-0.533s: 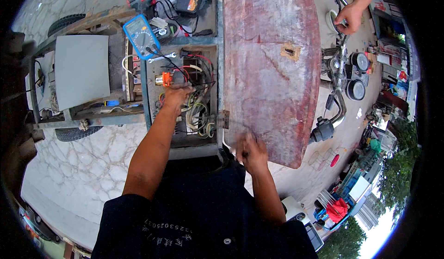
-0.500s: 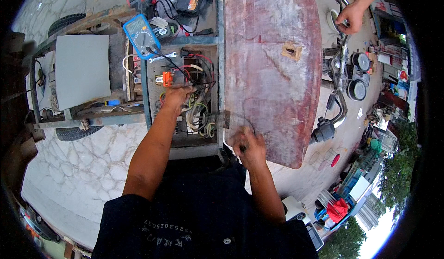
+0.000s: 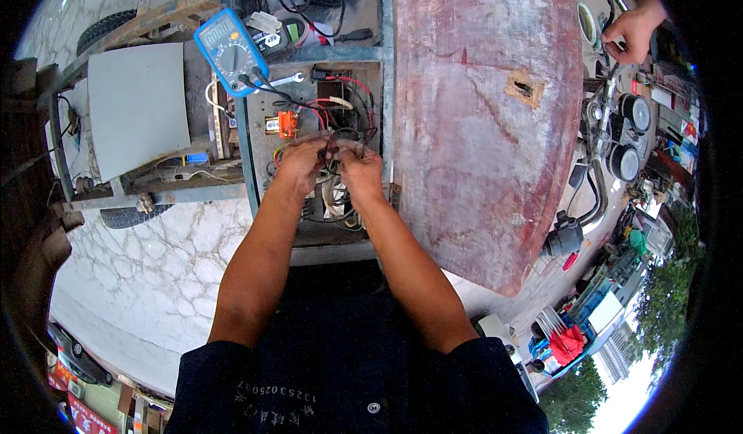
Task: The person uses a multimeter to test voltage across wires in an open electrical compartment of a small vehicle. They repeatedly connect and disconnect probes to different wire terminals while another person assists by holding a screwdriver nearby. The person adjusts wire positions and checks readings throughout the clip.
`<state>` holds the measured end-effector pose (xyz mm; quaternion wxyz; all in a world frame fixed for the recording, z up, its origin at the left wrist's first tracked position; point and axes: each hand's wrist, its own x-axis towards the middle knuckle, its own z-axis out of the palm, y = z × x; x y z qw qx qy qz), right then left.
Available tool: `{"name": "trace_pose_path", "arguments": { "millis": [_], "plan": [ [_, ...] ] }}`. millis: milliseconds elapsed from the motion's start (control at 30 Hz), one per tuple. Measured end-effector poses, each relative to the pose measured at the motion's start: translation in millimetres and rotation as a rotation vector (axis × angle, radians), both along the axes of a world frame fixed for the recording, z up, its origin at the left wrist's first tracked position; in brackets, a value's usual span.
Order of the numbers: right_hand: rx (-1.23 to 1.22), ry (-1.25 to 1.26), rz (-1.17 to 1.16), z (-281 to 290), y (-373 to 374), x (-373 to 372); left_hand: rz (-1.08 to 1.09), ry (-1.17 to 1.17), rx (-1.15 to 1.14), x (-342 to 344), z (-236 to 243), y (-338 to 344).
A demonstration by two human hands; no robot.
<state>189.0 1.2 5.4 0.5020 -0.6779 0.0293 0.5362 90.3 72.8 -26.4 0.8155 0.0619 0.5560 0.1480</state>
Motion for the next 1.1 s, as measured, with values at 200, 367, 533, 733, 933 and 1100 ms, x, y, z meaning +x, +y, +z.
{"name": "trace_pose_path", "arguments": {
  "millis": [200, 367, 533, 733, 933, 1100],
  "plan": [
    [0.067, -0.246, 0.1, -18.1, 0.3, -1.8, -0.027, 0.125, 0.059, 6.4, 13.5, 4.7],
    [0.008, -0.443, 0.252, -23.8, 7.0, 0.0, -0.122, 0.134, 0.232, 4.2, 14.2, -1.8],
    [0.0, -0.451, 0.419, -27.2, 12.3, 8.0, -0.242, 0.185, 0.424, 0.1, 11.9, -0.2],
    [0.047, -0.496, 0.398, -32.1, 15.2, 12.9, -0.141, 0.112, 0.357, 0.9, 21.1, 3.0],
    [0.08, -0.234, 0.279, -33.1, 15.3, 11.1, -0.07, 0.122, 0.25, 6.2, 20.9, 3.3],
    [0.088, -0.269, 0.337, -37.1, 11.2, 15.9, -0.129, 0.18, 0.233, 6.3, 12.0, 5.0]
  ]
}}
